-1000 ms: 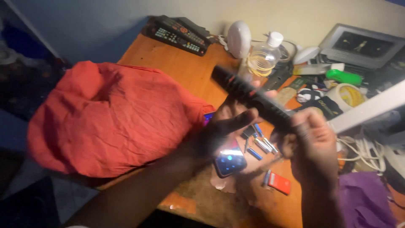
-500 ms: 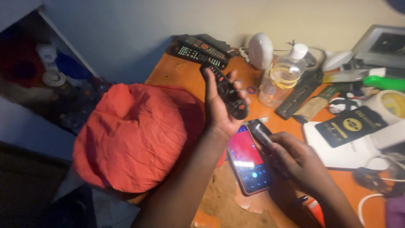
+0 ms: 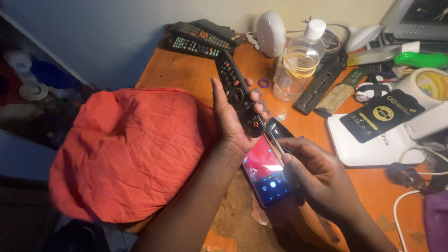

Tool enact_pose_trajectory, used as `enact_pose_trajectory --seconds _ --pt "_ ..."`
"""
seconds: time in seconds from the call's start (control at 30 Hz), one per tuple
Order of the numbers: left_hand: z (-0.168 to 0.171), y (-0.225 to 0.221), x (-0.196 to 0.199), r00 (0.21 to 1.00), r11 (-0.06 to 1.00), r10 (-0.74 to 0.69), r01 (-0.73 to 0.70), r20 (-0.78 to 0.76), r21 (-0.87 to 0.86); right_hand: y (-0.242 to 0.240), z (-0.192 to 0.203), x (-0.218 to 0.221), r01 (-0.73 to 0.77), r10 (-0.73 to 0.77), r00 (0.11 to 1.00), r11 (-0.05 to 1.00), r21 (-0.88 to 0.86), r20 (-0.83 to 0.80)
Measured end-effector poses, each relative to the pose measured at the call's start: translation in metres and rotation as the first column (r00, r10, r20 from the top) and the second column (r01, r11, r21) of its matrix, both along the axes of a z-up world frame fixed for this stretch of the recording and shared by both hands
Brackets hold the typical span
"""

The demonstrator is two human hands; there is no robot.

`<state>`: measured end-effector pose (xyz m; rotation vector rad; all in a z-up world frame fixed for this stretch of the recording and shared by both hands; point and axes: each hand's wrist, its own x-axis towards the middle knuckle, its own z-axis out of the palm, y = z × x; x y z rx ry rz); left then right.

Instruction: Disassembling a television remote control to access and inspect the internal circuit board and buttons.

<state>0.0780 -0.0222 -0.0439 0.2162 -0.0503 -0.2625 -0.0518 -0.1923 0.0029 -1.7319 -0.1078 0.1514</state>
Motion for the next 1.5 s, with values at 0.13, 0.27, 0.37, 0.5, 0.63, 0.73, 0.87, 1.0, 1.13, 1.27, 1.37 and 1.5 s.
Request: enact_pose_trajectory --seconds 0.13,0.27,0.37,0.5,0.63,0.73,0.87,1.0,1.13,1.27,1.37,1.5 --pt "-0.001 0.000 -0.002 0.999 1.000 -0.015 0.016 0.042 -0.013 0.005 0.002 -0.001 -0.073 0.072 0.997 0.985 0.158 0.009" --pt "-0.001 -0.004 -0.004 0.997 0.999 -0.029 0.030 0.066 -0.019 0.010 0.000 -0.002 -0.055 0.058 0.998 0.979 0.199 -0.013" --pt "-0.003 -0.005 -0.004 0.994 0.997 -0.057 0.062 0.088 -0.055 0.010 0.004 -0.001 -0.049 0.052 0.998 0.990 0.135 -0.018" --pt "-0.002 -0.007 -0.006 0.994 0.998 -0.035 0.040 0.105 -0.044 0.011 0.001 -0.001 -0.013 0.027 0.992 0.993 0.115 -0.123" --pt "0.002 -0.010 -0.007 0.997 1.000 -0.018 0.019 0.069 -0.020 0.010 0.002 0.000 -0.061 0.081 0.987 0.988 0.141 -0.141" --pt "0.003 -0.012 -0.008 0.998 1.000 0.006 -0.006 0.057 0.003 0.011 0.003 0.001 -0.078 0.103 0.979 0.987 0.143 -0.175" --pt "0.004 -0.012 -0.008 0.998 0.999 0.025 -0.027 0.057 0.025 0.013 0.008 0.003 -0.084 0.116 0.967 0.986 0.142 -0.228" --pt "0.016 -0.015 -0.014 0.995 0.988 0.091 -0.094 0.034 0.119 0.014 0.005 0.004 -0.075 0.116 0.956 0.984 0.159 -0.270" --pt "0.019 -0.018 -0.014 0.987 0.966 0.160 -0.155 -0.008 0.205 0.015 0.000 0.006 -0.062 0.137 0.948 0.965 0.255 -0.287" --pt "0.015 -0.020 -0.012 0.988 0.971 0.146 -0.135 -0.047 0.196 0.015 -0.009 0.007 -0.079 0.193 0.945 0.919 0.387 -0.264" --pt "0.018 -0.026 -0.016 0.986 0.975 0.115 -0.088 -0.124 0.206 0.010 -0.009 0.008 -0.050 0.191 0.933 0.907 0.418 -0.303" --pt "0.021 -0.025 -0.015 0.988 0.972 0.110 -0.084 -0.108 0.221 0.011 -0.009 0.008 -0.063 0.184 0.946 0.912 0.405 -0.268"
